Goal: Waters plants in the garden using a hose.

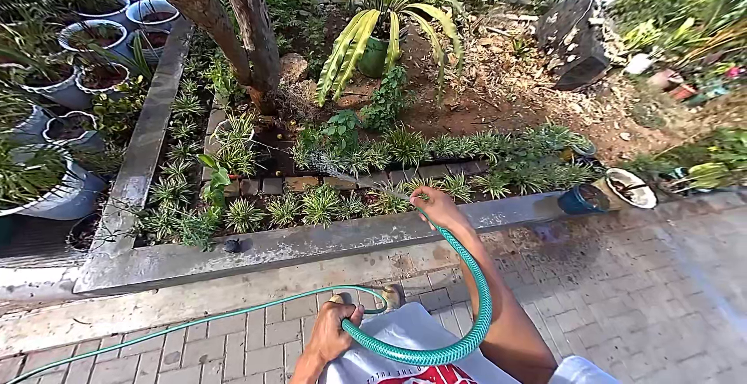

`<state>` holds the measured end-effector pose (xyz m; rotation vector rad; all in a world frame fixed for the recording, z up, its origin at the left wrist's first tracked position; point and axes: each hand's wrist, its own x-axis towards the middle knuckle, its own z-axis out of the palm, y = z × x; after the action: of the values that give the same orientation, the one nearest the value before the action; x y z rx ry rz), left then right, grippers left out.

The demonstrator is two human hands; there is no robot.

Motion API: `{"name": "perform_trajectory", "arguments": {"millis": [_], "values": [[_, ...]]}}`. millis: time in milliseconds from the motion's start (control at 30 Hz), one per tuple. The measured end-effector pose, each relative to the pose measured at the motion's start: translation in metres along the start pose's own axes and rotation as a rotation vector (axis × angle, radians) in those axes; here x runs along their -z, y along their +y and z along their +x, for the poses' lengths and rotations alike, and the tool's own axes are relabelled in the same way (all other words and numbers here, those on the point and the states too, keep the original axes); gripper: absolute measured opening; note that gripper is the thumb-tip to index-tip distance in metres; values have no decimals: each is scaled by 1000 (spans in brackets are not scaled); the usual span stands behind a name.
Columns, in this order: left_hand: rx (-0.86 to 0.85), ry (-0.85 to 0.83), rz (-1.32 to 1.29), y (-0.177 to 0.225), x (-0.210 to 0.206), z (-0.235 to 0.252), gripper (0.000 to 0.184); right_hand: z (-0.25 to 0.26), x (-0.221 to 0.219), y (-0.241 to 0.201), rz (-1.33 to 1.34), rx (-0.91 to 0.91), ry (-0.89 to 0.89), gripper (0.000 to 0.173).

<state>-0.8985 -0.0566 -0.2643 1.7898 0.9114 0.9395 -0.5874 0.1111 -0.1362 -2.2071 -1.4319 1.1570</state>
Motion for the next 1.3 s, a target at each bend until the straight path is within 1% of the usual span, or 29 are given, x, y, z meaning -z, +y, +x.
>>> {"name": "perform_trajectory", "arguments": {"millis": [67, 300, 567, 800, 967, 1133, 1300], "values": [[-5, 0, -3, -2, 0, 0, 52, 0, 0, 2, 26, -5, 27, 28], [-1, 0, -9, -1, 0, 1, 53, -4, 6, 5, -16, -49, 65, 27], [-31, -3, -24, -2, -3, 4, 52, -5, 8, 17, -17, -59, 74, 28], [-38, -37, -5, -2, -6, 9, 52, -10, 18, 36, 18, -116, 103, 26], [-45, -93, -29, 0, -12, 16, 53, -18, 27, 48, 19, -144, 131, 28], [-53, -131, -36, 0, -13, 23, 52, -26, 36, 57, 27, -192, 195, 28], [-55, -124, -8, 1, -8, 21, 52, -28, 32, 51, 10, -194, 206, 28]]}}
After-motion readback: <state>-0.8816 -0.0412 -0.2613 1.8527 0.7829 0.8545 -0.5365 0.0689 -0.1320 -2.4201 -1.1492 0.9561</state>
